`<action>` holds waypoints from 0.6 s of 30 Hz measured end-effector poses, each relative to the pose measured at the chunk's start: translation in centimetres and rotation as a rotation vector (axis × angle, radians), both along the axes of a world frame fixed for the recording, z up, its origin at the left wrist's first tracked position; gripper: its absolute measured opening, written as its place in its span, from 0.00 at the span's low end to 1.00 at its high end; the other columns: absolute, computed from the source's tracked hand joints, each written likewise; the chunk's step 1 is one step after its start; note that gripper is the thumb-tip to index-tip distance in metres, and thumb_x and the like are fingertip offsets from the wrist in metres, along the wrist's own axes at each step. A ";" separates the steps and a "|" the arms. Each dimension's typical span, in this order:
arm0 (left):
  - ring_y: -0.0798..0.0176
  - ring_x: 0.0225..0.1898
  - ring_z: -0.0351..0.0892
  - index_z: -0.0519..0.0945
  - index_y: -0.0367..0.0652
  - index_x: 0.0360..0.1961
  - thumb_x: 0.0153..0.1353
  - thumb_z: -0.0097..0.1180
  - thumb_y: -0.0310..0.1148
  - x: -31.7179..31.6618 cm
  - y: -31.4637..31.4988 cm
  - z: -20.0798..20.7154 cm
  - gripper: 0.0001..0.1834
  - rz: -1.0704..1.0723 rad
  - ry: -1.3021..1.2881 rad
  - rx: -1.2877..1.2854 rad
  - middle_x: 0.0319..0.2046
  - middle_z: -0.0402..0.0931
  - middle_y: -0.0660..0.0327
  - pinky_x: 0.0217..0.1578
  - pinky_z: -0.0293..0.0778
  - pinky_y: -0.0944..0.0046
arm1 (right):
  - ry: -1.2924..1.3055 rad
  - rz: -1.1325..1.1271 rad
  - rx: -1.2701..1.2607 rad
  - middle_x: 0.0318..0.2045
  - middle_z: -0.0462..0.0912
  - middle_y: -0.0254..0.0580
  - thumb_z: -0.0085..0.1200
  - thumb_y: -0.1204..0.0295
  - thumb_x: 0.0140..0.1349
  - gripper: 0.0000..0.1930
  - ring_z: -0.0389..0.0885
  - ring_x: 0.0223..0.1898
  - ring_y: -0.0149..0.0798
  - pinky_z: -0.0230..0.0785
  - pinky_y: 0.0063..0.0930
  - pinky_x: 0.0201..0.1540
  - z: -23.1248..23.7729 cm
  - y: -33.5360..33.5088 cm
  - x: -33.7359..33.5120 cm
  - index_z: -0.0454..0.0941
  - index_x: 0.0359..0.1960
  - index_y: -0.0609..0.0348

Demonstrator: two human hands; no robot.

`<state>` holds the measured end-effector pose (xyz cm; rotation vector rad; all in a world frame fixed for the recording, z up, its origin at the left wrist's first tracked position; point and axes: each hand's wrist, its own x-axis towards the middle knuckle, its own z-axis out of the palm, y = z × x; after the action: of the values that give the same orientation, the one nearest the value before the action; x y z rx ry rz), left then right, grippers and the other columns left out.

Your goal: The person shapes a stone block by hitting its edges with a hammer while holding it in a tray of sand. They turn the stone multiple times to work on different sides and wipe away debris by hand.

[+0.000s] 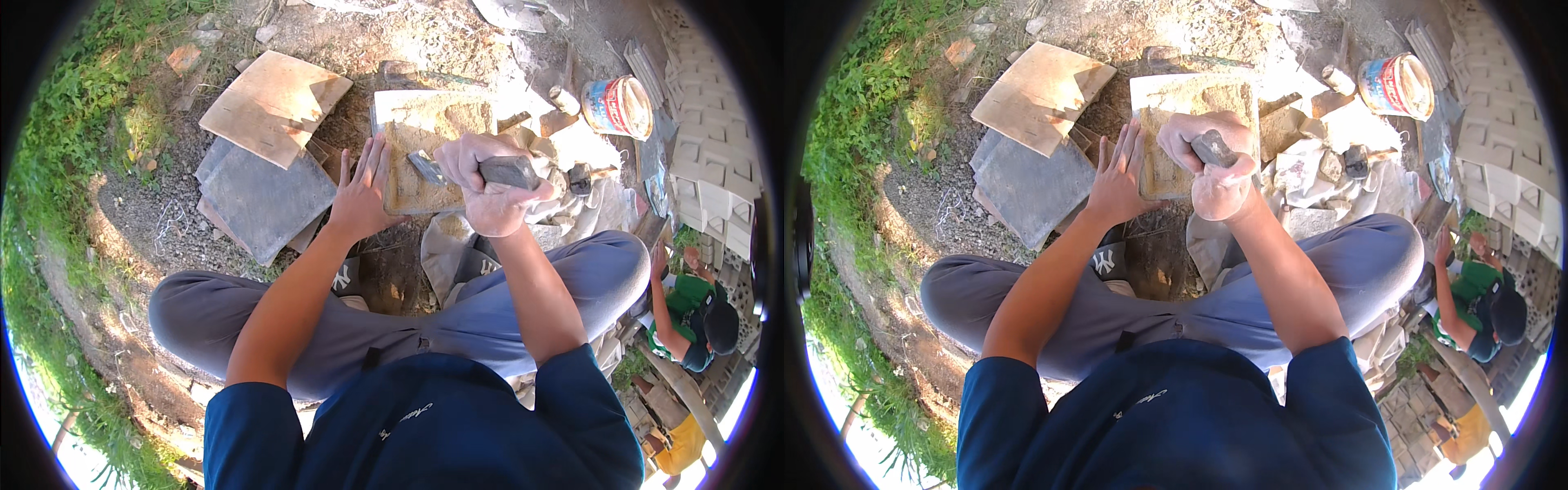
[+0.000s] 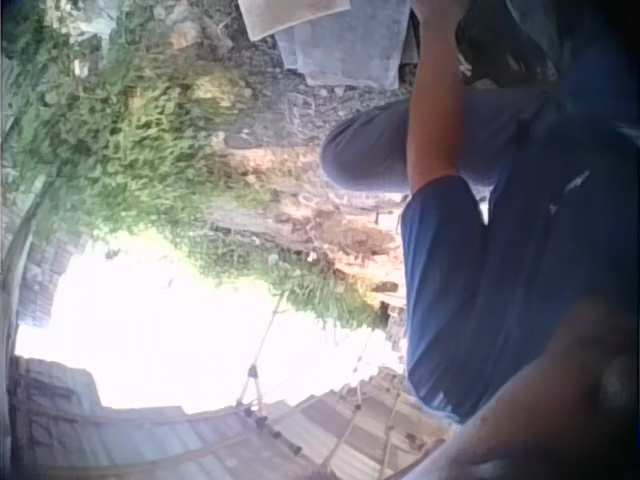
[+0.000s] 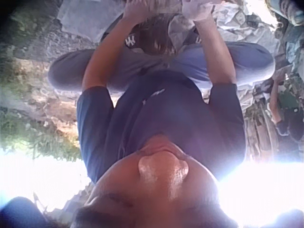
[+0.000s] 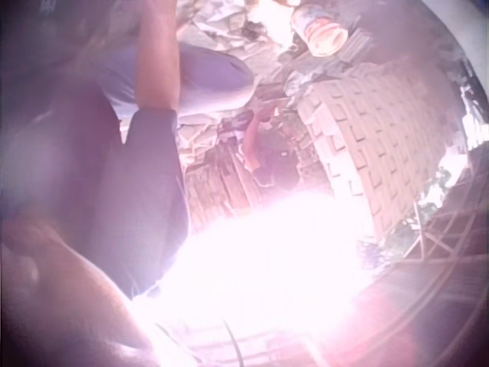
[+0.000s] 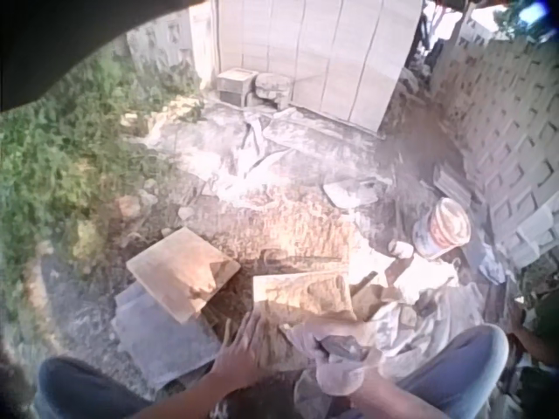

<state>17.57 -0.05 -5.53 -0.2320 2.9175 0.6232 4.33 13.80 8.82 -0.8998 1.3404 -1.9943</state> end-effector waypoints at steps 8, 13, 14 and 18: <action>0.53 0.78 0.35 0.41 0.35 0.75 0.40 0.70 0.66 0.1 -0.2 0.2 0.73 -0.008 -0.006 -0.015 0.76 0.35 0.51 0.73 0.32 0.38 | 0.001 -0.043 -0.026 0.15 0.54 0.26 0.34 0.13 0.38 0.48 0.49 0.17 0.28 0.40 0.27 0.23 -0.6 -0.1 0.4 0.54 0.15 0.54; 0.53 0.78 0.34 0.40 0.35 0.74 0.40 0.69 0.67 -0.1 -0.1 0.3 0.73 -0.012 0.032 -0.017 0.76 0.34 0.51 0.73 0.32 0.38 | 0.164 0.130 -0.424 0.12 0.56 0.32 0.44 0.54 0.53 0.23 0.53 0.13 0.31 0.42 0.27 0.18 -0.2 -0.6 -1.3 0.53 0.12 0.57; 0.53 0.78 0.34 0.40 0.35 0.74 0.40 0.70 0.67 0.0 -0.1 0.3 0.73 -0.008 0.003 -0.019 0.77 0.34 0.51 0.73 0.32 0.38 | 0.159 0.108 -0.367 0.12 0.55 0.31 0.44 0.54 0.54 0.24 0.53 0.13 0.31 0.42 0.27 0.18 -0.2 -0.5 -1.3 0.52 0.12 0.56; 0.51 0.77 0.34 0.41 0.35 0.74 0.37 0.73 0.64 0.2 -0.2 -0.2 0.74 0.000 0.103 0.048 0.76 0.36 0.50 0.73 0.33 0.38 | 0.121 0.037 -0.191 0.12 0.53 0.31 0.46 0.53 0.57 0.26 0.53 0.13 0.30 0.41 0.25 0.18 -0.6 -0.4 -0.4 0.51 0.13 0.56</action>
<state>17.76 -0.25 -5.71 -0.1996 2.9955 0.7256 3.89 13.38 8.25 -1.1405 1.2020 -2.0938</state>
